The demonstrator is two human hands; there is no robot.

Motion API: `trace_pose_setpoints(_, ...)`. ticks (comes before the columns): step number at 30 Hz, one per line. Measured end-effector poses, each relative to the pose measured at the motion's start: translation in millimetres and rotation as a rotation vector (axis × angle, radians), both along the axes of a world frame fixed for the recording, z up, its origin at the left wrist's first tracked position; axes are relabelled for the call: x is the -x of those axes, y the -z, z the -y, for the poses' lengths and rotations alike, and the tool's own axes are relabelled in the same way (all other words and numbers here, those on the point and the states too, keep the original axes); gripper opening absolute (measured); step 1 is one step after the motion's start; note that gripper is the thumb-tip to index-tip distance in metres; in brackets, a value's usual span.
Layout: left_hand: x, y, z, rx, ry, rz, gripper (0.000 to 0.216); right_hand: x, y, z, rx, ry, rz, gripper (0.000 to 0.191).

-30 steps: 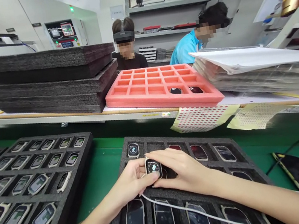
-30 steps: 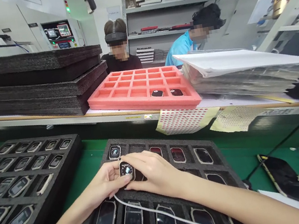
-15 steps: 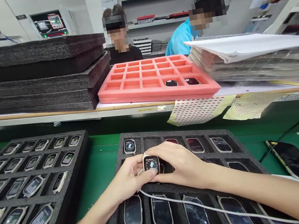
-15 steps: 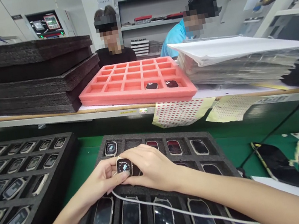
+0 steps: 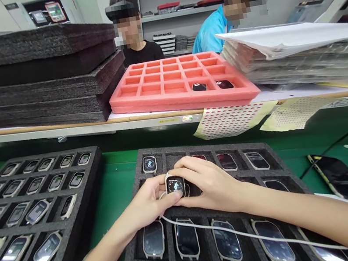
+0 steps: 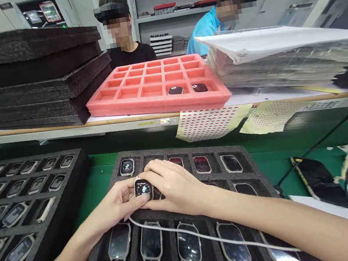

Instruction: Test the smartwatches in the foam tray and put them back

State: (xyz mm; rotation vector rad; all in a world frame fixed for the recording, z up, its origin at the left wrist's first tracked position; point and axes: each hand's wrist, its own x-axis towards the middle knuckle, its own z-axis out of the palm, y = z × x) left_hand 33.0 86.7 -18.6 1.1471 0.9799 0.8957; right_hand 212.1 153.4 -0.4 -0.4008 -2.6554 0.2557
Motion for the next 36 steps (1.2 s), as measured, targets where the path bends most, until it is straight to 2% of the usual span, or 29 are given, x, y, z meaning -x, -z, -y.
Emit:
trace_pose_setpoints(8,0,-0.1,1,-0.014,0.003,-0.016,0.026,0,1.1,2,0.009,-0.003,-0.011,0.031)
trace_pose_setpoints(10,-1,-1.3,0,-0.007,-0.001,-0.033,0.027,-1,-1.8,0,0.076,-0.008,-0.015,0.031)
trace_pose_setpoints(13,-1,-0.7,0,-0.022,0.026,-0.008,0.033,-3,-6.7,-15,0.269,0.001,-0.068,0.036)
trace_pose_setpoints(16,-1,2.6,-2,-0.02,0.083,0.027,0.036,-4,-6.2,-37,0.345,0.136,-0.129,0.035)
trace_pose_setpoints(19,-1,5.0,-3,-0.009,0.099,0.003,0.038,-4,-1.7,-49,0.225,0.198,-0.004,0.036)
trace_pose_setpoints(21,-1,5.5,-3,-0.012,0.092,-0.015,0.046,-6,-2.4,-49,0.101,0.194,0.108,0.045)
trace_pose_setpoints(23,-1,5.4,-3,-0.013,0.087,-0.021,0.048,-12,-8.3,-45,-0.014,0.216,0.153,0.051)
trace_pose_setpoints(25,-2,5.4,-3,-0.009,0.088,-0.017,0.045,-22,-17.1,-42,-0.088,0.245,0.198,0.044)
trace_pose_setpoints(27,-2,6.0,-4,0.005,0.09,-0.017,0.042,-33,-24.1,-40,-0.112,0.258,0.3,0.029)
trace_pose_setpoints(29,-2,6.7,-4,0.012,0.09,-0.013,0.042,-42,-27.1,-41,-0.095,0.246,0.404,0.022)
trace_pose_setpoints(36,-2,3.4,-5,0.0,0.106,0.011,0.036,-41,-23.4,-46,-0.126,0.2,0.492,0.027)
